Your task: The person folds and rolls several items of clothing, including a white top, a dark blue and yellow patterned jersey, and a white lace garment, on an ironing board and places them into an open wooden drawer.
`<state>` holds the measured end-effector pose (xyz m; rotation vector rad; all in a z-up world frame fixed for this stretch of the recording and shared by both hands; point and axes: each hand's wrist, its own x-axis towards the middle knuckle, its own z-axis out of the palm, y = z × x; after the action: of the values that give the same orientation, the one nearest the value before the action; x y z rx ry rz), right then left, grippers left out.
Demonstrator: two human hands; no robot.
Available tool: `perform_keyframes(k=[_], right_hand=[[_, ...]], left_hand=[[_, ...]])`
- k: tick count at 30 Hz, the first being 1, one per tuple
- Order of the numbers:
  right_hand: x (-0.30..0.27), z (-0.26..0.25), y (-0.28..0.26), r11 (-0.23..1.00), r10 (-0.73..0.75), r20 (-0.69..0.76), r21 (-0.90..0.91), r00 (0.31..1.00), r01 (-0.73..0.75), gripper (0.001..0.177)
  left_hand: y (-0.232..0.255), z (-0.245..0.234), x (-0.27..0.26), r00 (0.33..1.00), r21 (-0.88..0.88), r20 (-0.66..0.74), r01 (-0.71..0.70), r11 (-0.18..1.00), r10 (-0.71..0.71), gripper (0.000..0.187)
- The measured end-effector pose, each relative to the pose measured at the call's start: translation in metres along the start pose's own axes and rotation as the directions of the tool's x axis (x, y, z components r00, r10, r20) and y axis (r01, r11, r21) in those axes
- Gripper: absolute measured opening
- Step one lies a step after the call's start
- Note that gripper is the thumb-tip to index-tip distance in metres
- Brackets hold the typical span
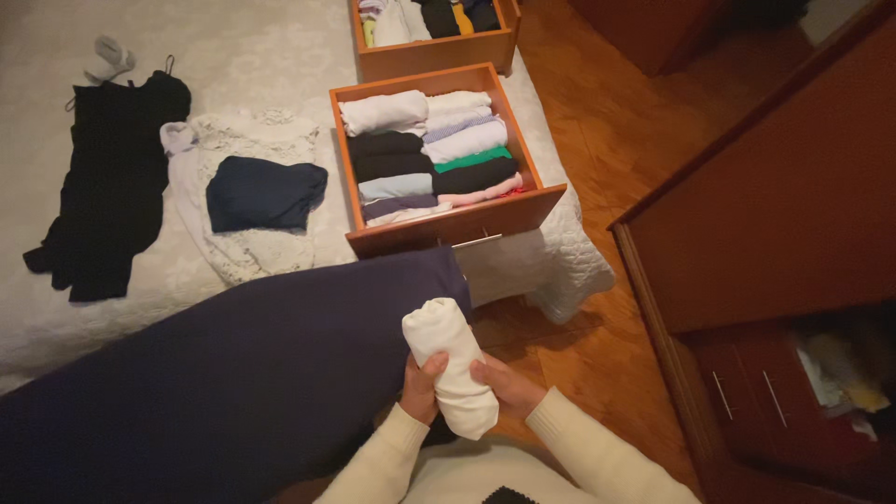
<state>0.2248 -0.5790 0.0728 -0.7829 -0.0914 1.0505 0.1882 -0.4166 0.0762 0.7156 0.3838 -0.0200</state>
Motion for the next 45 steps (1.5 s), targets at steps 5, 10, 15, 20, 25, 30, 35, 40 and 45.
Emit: perform_keyframes(k=[5,10,15,20,25,30,35,40,45], right_hand=[[0.007,-0.051,-0.006,0.997,0.082,-0.084,0.006,0.993,-0.082,0.078],[0.022,-0.097,-0.050,0.979,0.154,-0.051,-0.130,0.987,-0.159,0.082],[0.069,-0.096,-0.138,0.900,0.337,-0.116,-0.252,0.934,-0.356,0.094],[0.104,-0.088,-0.200,0.911,0.343,-0.028,-0.232,0.939,-0.340,0.075],[0.133,-0.101,-0.254,0.839,0.327,-0.088,-0.432,0.941,-0.331,0.076],[0.177,-0.195,-0.327,0.700,0.231,-0.204,-0.644,0.951,-0.309,0.068],[0.217,-0.162,-0.408,0.489,0.075,-0.232,-0.839,0.970,-0.238,0.081],[0.241,-0.171,-0.414,0.248,0.188,-0.210,-0.935,0.960,-0.253,0.088],[0.257,-0.189,-0.401,-0.024,0.293,-0.226,-0.973,0.929,-0.229,0.100]], left_hand=[[-0.018,0.004,0.035,0.981,0.117,0.159,-0.134,0.984,0.115,0.065],[-0.062,-0.032,0.087,0.988,0.253,0.130,-0.113,0.961,0.082,0.072],[-0.035,-0.021,0.137,0.999,0.247,0.050,-0.008,0.969,-0.004,0.078],[-0.006,-0.011,0.176,0.999,0.095,-0.031,0.042,0.995,-0.039,0.087],[0.067,0.027,0.219,0.976,0.234,0.064,-0.218,0.948,0.209,0.082],[0.093,0.037,0.258,0.903,0.733,-0.046,-0.261,0.629,0.428,0.045],[0.094,0.005,0.298,0.769,0.971,-0.027,-0.132,0.200,0.639,0.021],[0.084,0.047,0.321,0.809,0.976,0.151,-0.211,0.042,0.568,0.034],[0.058,0.096,0.355,0.883,0.936,0.348,-0.308,-0.172,0.315,0.079]])
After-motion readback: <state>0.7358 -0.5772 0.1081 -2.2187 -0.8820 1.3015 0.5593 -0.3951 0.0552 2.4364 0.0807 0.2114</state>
